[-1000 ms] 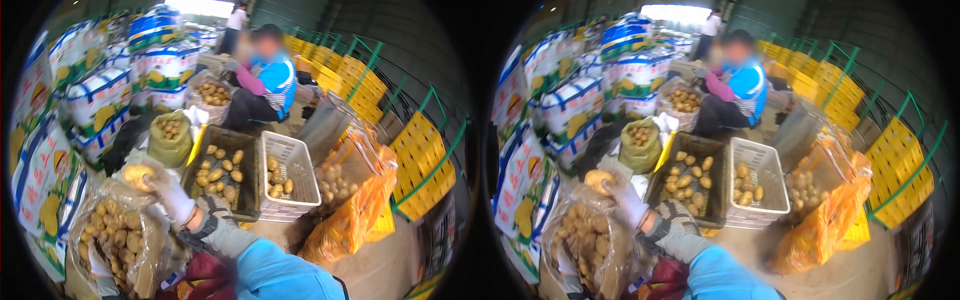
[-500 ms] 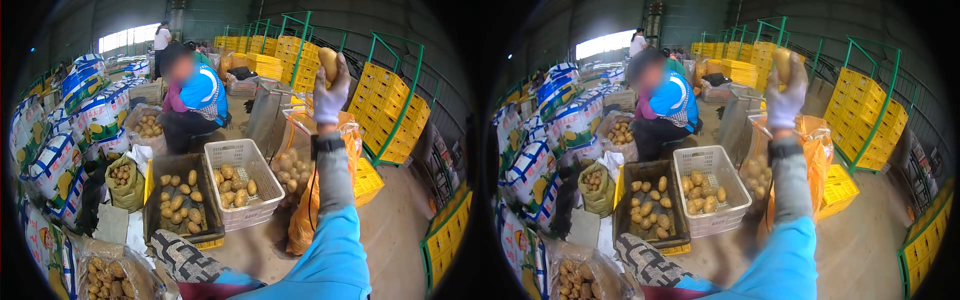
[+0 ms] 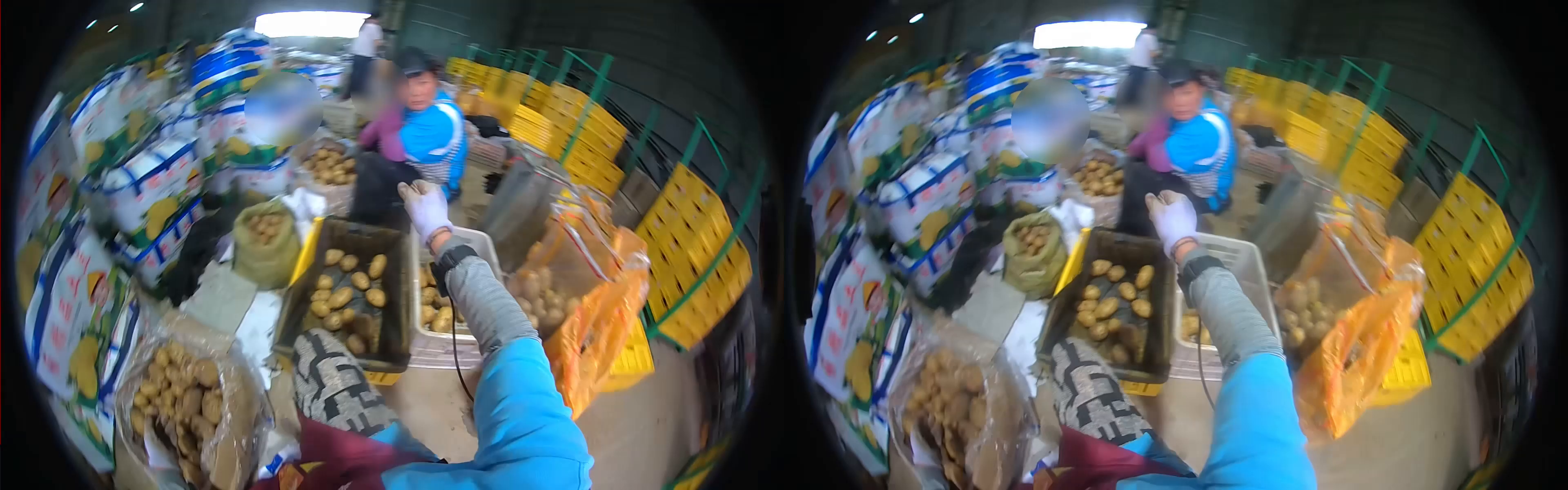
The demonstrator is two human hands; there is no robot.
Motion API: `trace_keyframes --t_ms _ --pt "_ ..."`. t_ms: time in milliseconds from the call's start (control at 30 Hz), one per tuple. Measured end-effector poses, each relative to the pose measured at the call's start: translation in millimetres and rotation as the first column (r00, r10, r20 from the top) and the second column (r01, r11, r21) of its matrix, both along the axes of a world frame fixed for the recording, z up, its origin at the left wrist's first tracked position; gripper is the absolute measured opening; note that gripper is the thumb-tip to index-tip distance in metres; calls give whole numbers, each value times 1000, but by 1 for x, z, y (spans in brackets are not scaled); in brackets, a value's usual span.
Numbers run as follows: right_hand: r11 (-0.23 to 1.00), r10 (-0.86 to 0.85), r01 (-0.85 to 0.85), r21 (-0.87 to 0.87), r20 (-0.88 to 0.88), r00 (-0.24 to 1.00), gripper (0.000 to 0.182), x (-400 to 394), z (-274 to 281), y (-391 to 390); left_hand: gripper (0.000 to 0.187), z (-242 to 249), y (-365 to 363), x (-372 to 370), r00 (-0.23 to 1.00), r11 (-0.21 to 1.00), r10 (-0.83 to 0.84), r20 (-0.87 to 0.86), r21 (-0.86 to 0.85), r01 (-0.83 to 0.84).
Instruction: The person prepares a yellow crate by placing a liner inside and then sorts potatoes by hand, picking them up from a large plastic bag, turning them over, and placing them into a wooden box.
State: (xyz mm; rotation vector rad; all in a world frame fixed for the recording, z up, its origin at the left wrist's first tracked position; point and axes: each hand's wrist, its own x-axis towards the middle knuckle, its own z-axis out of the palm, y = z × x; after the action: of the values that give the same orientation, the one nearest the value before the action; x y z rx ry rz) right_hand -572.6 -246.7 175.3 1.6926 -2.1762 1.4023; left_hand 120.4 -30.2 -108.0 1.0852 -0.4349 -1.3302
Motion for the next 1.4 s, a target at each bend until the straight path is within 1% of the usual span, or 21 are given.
trace_keyframes --t_ms 67,100,133,167,200,233,267,367,467,567,600,700,733,833,867,1000,1100,1200,1300,1333,1400 --pt "914 332 -357 196 147 932 28 93 -31 -21 27 23 10 -14 993 993 116 -15 16 -115" --pt "787 463 -546 287 310 830 27 140 -44 -21 23 28 13 -6 986 993 -39 -165 -119 19" --pt "669 561 -657 347 345 753 28 177 -73 -36 19 55 16 -26 978 984 176 -113 28 -174" --pt "546 637 -740 393 379 671 34 219 -105 -51 18 65 23 -27 984 989 114 -134 -75 -124" --pt "465 750 -779 422 279 599 38 264 -138 -57 37 33 29 3 988 983 -26 -149 -184 -2" --pt "425 832 -774 470 134 538 43 301 -151 -44 40 58 34 -10 986 986 167 10 -20 -167" --pt "398 891 -765 506 -12 455 47 339 -162 -30 42 70 35 -9 985 985 171 21 -12 -170" --pt "247 957 -658 712 -73 281 61 429 -176 9 43 92 40 -7 977 976 214 14 -48 -214" --pt "293 952 -394 871 -229 202 61 492 -230 18 43 95 48 0 876 970 239 418 -133 -202" --pt "223 954 -371 901 -124 272 56 517 -252 18 43 93 52 10 766 965 260 589 -190 -182" --pt "275 942 -377 884 -169 289 51 518 -257 19 43 96 52 10 748 962 269 607 -205 -179" --pt "368 928 -435 822 -297 225 51 515 -281 20 42 118 53 4 770 948 302 562 -260 -182" --pt "233 958 -546 805 -93 271 52 510 -277 25 42 111 51 8 783 940 314 537 -290 -178" --pt "69 911 -764 642 271 310 55 506 -295 18 41 116 49 8 932 946 285 226 -223 -235" --pt "172 919 -698 695 142 367 53 503 -291 7 41 121 48 7 961 953 266 74 -171 -251" --pt "265 875 -622 737 87 476 48 516 -239 0 41 125 47 6 963 955 271 3 -130 -268" --pt "111 863 -643 758 247 440 54 523 -254 -13 40 124 47 6 960 953 275 -59 -112 -280" --pt "158 966 -724 671 47 254 58 534 -270 -2 40 123 47 6 953 951 280 -120 -102 -292" --pt "117 993 -484 867 -109 46 59 554 -277 10 41 118 47 7 950 950 276 -144 -111 -293" --pt "108 992 -271 957 -121 -33 59 565 -286 10 41 119 47 5 957 951 275 -88 -119 -285" --pt "164 975 -216 963 -192 -112 59 564 -303 19 39 119 48 6 961 952 269 -61 -137 -275"
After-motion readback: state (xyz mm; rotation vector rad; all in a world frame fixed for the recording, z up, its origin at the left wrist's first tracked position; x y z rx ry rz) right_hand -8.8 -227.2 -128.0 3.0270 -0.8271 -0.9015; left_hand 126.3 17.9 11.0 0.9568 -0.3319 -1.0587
